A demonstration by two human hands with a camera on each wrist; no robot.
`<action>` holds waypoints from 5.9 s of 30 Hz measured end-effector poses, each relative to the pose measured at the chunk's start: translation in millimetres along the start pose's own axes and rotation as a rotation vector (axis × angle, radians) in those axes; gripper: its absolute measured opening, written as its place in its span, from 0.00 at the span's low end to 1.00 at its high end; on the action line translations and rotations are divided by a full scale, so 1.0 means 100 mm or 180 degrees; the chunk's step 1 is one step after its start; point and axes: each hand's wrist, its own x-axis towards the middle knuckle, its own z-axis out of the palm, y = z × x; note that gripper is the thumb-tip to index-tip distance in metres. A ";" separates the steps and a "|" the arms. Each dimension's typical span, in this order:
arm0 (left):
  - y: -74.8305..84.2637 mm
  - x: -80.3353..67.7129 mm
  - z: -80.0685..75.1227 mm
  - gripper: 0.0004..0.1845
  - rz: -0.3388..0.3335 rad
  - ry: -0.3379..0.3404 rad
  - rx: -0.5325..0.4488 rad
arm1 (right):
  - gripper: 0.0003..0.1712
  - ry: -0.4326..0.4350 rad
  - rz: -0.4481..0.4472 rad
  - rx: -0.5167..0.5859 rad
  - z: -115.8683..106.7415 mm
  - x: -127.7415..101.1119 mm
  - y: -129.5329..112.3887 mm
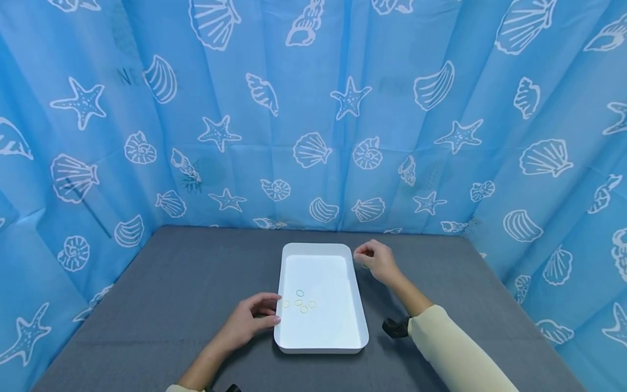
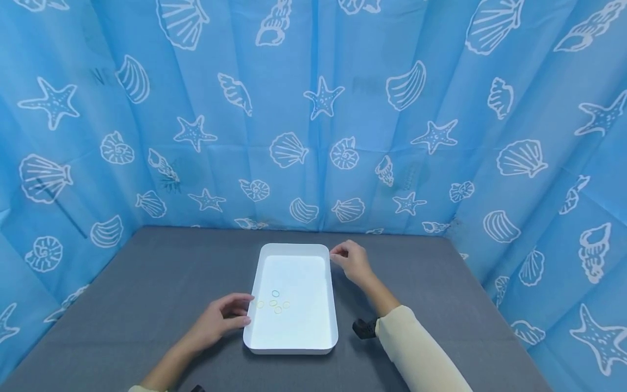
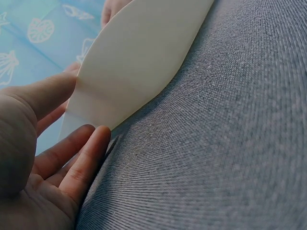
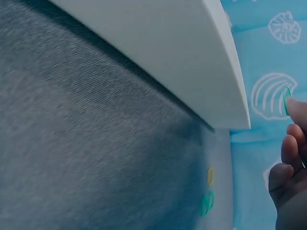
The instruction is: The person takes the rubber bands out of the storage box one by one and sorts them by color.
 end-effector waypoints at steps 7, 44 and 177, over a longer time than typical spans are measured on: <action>0.00 0.00 0.00 0.25 -0.0021 0.0013 0.0045 | 0.02 0.0233 0.0013 -0.0029 -0.02 -0.10 0.18; 0.03 0.00 0.01 0.25 -0.0122 0.0065 0.0076 | 0.06 0.0151 0.0750 -0.0709 -0.11 -0.34 0.52; 0.01 0.02 0.00 0.25 -0.0010 -0.0032 0.0009 | 0.07 -0.1703 -0.0262 -0.0553 0.84 0.15 -0.60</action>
